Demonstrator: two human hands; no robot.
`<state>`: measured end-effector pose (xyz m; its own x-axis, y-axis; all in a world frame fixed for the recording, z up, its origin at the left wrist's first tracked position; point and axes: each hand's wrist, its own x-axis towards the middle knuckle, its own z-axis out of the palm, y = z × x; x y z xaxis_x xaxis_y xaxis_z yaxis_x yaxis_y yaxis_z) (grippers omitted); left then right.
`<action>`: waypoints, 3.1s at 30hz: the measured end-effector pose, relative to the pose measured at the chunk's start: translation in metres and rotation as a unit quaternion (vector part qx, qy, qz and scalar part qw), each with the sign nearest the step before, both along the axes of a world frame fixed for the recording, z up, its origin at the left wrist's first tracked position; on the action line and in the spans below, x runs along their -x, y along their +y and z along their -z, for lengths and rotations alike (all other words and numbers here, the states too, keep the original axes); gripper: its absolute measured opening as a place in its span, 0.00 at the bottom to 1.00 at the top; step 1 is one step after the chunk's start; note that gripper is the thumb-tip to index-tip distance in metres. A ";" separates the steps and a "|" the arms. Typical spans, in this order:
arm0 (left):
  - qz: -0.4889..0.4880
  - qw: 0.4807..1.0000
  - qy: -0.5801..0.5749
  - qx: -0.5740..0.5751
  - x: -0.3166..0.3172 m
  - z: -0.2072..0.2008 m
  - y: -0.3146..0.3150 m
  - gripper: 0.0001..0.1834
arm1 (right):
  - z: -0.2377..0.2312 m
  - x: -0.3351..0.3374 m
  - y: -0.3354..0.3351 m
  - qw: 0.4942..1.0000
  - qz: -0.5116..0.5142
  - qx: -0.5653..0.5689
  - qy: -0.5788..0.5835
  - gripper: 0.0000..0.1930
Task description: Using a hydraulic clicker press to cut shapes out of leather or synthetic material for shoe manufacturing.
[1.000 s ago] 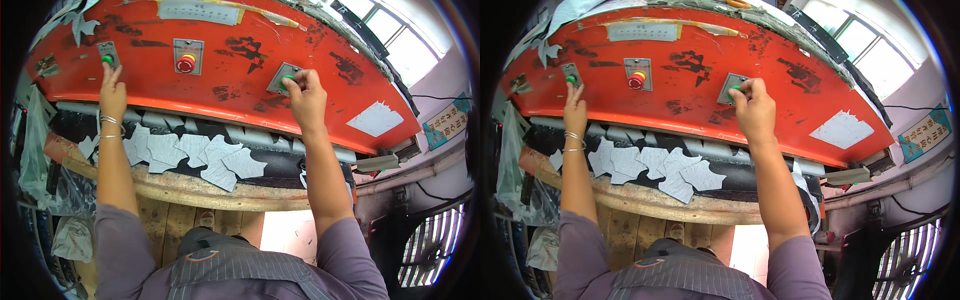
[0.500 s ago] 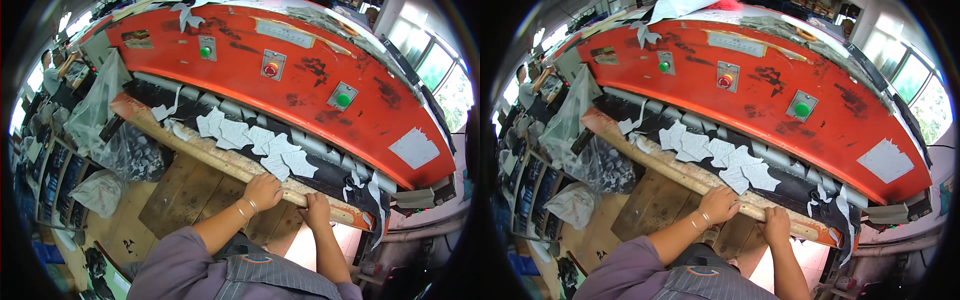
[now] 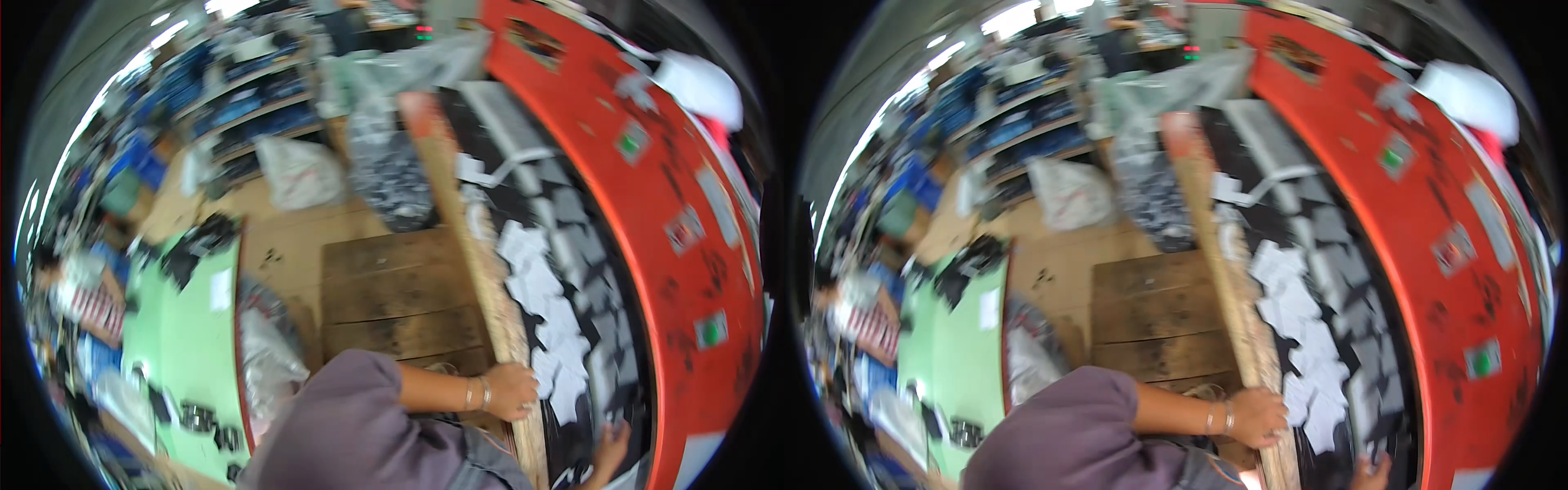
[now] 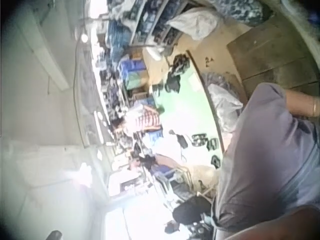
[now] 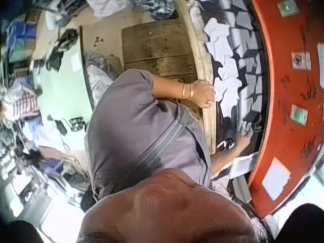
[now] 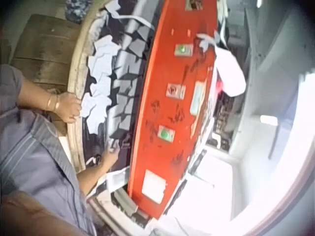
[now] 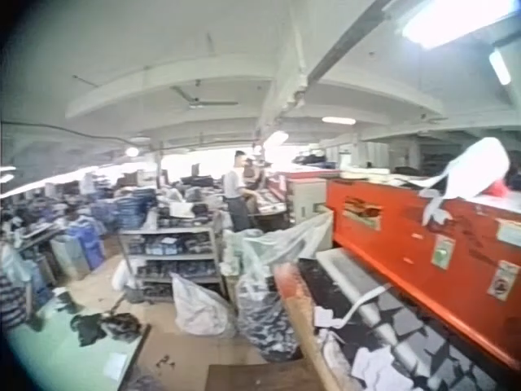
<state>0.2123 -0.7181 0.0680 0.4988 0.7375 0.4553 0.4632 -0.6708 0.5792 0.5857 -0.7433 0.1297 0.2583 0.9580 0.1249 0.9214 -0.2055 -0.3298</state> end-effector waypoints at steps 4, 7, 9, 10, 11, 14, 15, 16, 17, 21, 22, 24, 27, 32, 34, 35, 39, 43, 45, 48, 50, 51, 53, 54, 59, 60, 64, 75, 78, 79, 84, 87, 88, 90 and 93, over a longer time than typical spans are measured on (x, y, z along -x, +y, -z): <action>-0.012 1.000 -0.013 0.022 0.003 -0.013 -0.035 0.13 | -0.079 0.024 0.031 0.954 0.232 0.135 -0.135 0.47; -0.017 0.985 -0.029 0.169 0.006 -0.033 -0.058 0.16 | -0.059 0.006 0.051 0.940 0.252 0.139 -0.181 0.47; -0.040 0.983 -0.103 0.150 0.002 -0.026 -0.067 0.16 | -0.053 0.020 0.058 0.949 0.215 0.137 -0.186 0.47; -0.043 0.975 -0.174 0.128 -0.004 -0.021 -0.071 0.15 | -0.051 0.027 0.059 0.952 0.199 0.136 -0.189 0.47; -0.055 0.975 -0.174 0.125 -0.014 -0.016 -0.073 0.15 | -0.049 0.033 0.059 0.955 0.184 0.134 -0.191 0.47; -0.006 0.965 -0.228 0.133 -0.052 -0.006 -0.075 0.17 | -0.044 0.044 0.048 0.958 0.162 0.132 -0.194 0.47; -0.004 0.965 -0.226 0.133 -0.058 -0.010 -0.081 0.17 | -0.043 0.045 0.039 0.958 0.161 0.134 -0.195 0.47; 0.054 0.966 -0.188 0.167 -0.063 -0.017 -0.087 0.14 | -0.043 0.046 0.031 0.958 0.160 0.134 -0.195 0.47; 0.114 0.962 -0.148 0.199 -0.068 -0.024 -0.093 0.14 | -0.044 0.047 0.022 0.958 0.160 0.134 -0.195 0.47; 0.157 0.962 -0.174 0.137 -0.082 -0.028 -0.121 0.17 | -0.043 0.058 -0.016 0.958 0.163 0.130 -0.195 0.47; 0.148 0.963 -0.175 0.141 -0.081 -0.021 -0.126 0.17 | -0.036 0.073 -0.032 0.970 0.143 0.145 -0.136 0.45; 0.155 0.951 -0.218 0.153 -0.084 -0.016 -0.130 0.16 | -0.031 0.096 -0.061 0.979 0.117 0.164 -0.015 0.42; 0.135 0.934 -0.307 0.119 -0.084 -0.034 -0.123 0.15 | -0.034 0.122 -0.099 0.966 0.099 0.173 0.166 0.38; 0.111 0.936 -0.316 0.112 -0.104 -0.008 -0.106 0.50 | -0.022 0.151 -0.139 0.870 0.094 0.166 0.455 0.32; 0.032 0.902 -0.422 0.087 -0.084 -0.018 -0.120 0.30 | -0.014 0.145 -0.148 0.806 0.136 0.106 0.566 0.29; 0.129 0.902 -0.392 0.123 -0.093 -0.032 -0.110 0.38 | -0.040 0.129 -0.168 0.777 0.171 0.012 0.606 0.28; 0.136 0.895 -0.228 0.360 -0.040 -0.046 -0.098 0.29 | -0.035 0.161 -0.133 0.786 -0.013 0.082 0.612 0.25; 0.112 0.932 -0.144 0.315 -0.049 -0.010 -0.086 0.14 | -0.006 0.138 -0.129 0.879 -0.097 0.044 0.464 0.21; 0.115 0.940 -0.107 0.303 -0.038 -0.010 -0.069 0.15 | -0.004 0.125 -0.121 0.935 -0.150 0.034 0.318 0.25; 0.038 0.920 0.043 0.387 -0.008 -0.020 -0.028 0.16 | -0.017 0.082 -0.101 0.965 -0.180 0.039 0.187 0.24; -0.020 0.948 0.116 0.296 0.020 -0.006 0.001 0.18 | -0.037 0.054 -0.074 0.979 -0.197 0.045 0.040 0.24; -0.054 0.955 0.155 0.248 0.023 -0.015 0.015 0.16 | -0.049 0.040 -0.064 0.971 -0.221 0.051 -0.077 0.20; -0.105 0.984 0.117 0.084 0.031 -0.021 0.041 0.18 | -0.052 0.016 -0.041 0.930 -0.268 0.063 -0.242 0.13; -0.100 0.989 0.098 0.049 0.023 -0.024 0.052 0.22 | -0.045 -0.002 -0.029 0.908 -0.285 0.070 -0.299 0.10; 0.035 0.997 0.048 0.052 -0.064 -0.063 0.093 0.21 | -0.004 -0.069 -0.020 0.902 -0.268 0.039 -0.335 0.13; 0.064 0.996 0.036 0.042 -0.078 -0.065 0.101 0.21 | 0.002 -0.067 -0.024 0.935 -0.201 -0.017 -0.292 0.13; 0.114 0.991 0.016 0.065 -0.148 -0.040 0.150 0.18 | 0.051 -0.013 -0.038 0.987 0.137 -0.064 0.063 0.32; 0.062 0.995 0.032 0.075 -0.293 0.030 0.193 0.36 | 0.056 -0.089 0.072 0.984 0.014 -0.164 0.072 0.09; 0.060 0.995 0.047 0.063 -0.293 0.032 0.195 0.38 | 0.063 -0.109 0.106 0.984 -0.025 -0.136 0.109 0.13; 0.059 0.995 0.052 0.066 -0.293 0.032 0.196 0.38 | 0.066 -0.106 0.107 0.984 -0.025 -0.134 0.114 0.13; 0.046 0.994 0.081 0.054 -0.289 0.030 0.204 0.38 | 0.066 -0.073 0.115 0.994 0.068 -0.074 0.038 0.30; 0.056 0.993 0.072 0.074 -0.294 0.027 0.202 0.38 | 0.071 -0.085 0.123 0.990 0.075 -0.099 0.069 0.31; 0.059 0.993 0.072 0.075 -0.295 0.026 0.202 0.38 | 0.073 -0.091 0.123 0.987 0.070 -0.113 0.091 0.31; 0.066 0.992 0.068 0.086 -0.297 0.024 0.205 0.38 | 0.075 -0.096 0.124 0.988 0.057 -0.121 0.075 0.31; 0.068 0.992 0.066 0.081 -0.293 0.023 0.211 0.37 | 0.074 -0.094 0.127 0.990 0.050 -0.131 0.031 0.31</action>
<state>0.5056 -0.5073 0.0448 0.6464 0.7173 0.2600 0.4536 -0.6353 0.6250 0.6798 -0.6160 0.0560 0.3648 0.8646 0.3455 0.8768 -0.1942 -0.4398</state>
